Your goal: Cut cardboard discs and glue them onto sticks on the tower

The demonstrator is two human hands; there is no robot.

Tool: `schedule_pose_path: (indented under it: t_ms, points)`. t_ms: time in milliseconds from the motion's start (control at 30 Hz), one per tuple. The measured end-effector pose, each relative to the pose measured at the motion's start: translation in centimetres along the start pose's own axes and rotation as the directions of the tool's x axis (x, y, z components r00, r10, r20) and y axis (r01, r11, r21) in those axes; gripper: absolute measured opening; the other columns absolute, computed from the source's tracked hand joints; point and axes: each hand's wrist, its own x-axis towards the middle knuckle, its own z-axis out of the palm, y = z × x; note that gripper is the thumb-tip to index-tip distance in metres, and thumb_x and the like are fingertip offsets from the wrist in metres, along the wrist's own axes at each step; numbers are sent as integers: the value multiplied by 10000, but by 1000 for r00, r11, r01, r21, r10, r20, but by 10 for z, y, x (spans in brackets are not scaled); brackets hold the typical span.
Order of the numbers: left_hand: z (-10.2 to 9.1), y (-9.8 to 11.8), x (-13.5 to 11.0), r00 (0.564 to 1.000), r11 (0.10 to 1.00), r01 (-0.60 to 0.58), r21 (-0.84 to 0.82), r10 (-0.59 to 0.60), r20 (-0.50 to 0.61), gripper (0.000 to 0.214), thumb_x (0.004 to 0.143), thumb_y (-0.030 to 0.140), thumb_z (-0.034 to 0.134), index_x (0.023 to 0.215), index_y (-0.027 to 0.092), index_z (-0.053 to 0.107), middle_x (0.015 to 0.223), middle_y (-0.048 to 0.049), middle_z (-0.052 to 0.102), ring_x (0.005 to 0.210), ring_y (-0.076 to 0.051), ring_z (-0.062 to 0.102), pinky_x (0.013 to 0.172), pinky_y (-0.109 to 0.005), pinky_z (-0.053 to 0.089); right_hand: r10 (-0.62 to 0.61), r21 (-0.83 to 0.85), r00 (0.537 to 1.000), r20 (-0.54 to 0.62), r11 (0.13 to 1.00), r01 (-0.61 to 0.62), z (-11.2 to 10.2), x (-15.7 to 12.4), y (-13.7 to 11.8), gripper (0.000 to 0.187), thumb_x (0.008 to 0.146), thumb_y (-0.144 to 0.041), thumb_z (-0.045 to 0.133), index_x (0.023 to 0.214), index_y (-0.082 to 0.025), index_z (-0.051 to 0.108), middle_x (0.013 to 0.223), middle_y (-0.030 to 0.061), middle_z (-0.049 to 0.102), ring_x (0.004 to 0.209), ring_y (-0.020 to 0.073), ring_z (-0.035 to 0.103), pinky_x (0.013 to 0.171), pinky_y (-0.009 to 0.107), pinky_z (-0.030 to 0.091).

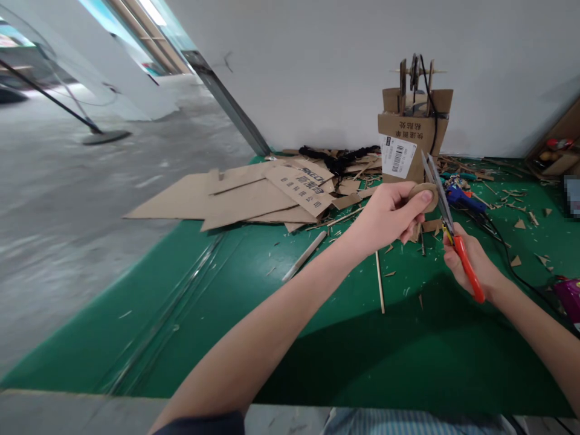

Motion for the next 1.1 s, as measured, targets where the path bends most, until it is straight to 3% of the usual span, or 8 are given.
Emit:
schedule_pose_path:
  t_ms: [200, 333, 500, 900, 1100]
  points:
    - [-5, 6, -1, 999, 993, -8, 120, 4, 37, 380, 989, 352, 560, 665, 165, 492, 562, 47, 513, 363, -18, 463, 364, -148, 341, 10, 22, 996, 94, 1000, -12, -2, 0, 1, 532, 911, -768, 389, 974, -240, 394, 721, -43, 389, 512, 151, 411, 492, 321, 353]
    - [-5, 9, -2, 999, 987, -12, 161, 5, 42, 377, 987, 340, 550, 658, 171, 479, 579, 39, 521, 366, -25, 465, 362, -161, 343, -21, 30, 997, 73, 999, 19, -3, 0, 1, 558, 900, -780, 397, 1014, -234, 406, 812, -19, 406, 567, 154, 438, 530, 330, 390]
    - [-8, 10, -2, 999, 972, 1, 237, -13, 49, 361, 984, 315, 532, 656, 177, 473, 570, 39, 524, 357, -30, 457, 356, -161, 344, 11, 8, 992, 123, 1000, -13, -4, 0, -2, 528, 926, -742, 392, 1034, -226, 413, 731, -41, 389, 528, 159, 421, 504, 322, 348]
    - [-10, 21, -5, 996, 940, -2, 341, -28, 84, 337, 977, 276, 508, 658, 178, 459, 598, 32, 544, 361, -26, 459, 360, -161, 338, -17, -94, 999, 31, 995, 20, -5, 1, 0, 468, 946, -706, 371, 880, -246, 423, 752, 9, 479, 510, 167, 470, 486, 336, 381]
    - [-11, 23, -7, 995, 951, -5, 310, -26, 95, 345, 980, 277, 524, 656, 180, 460, 559, 42, 515, 360, -29, 457, 355, -155, 333, -22, -25, 997, 69, 999, 24, -5, 2, -3, 524, 914, -746, 416, 982, -228, 447, 792, -6, 435, 531, 147, 434, 494, 315, 381]
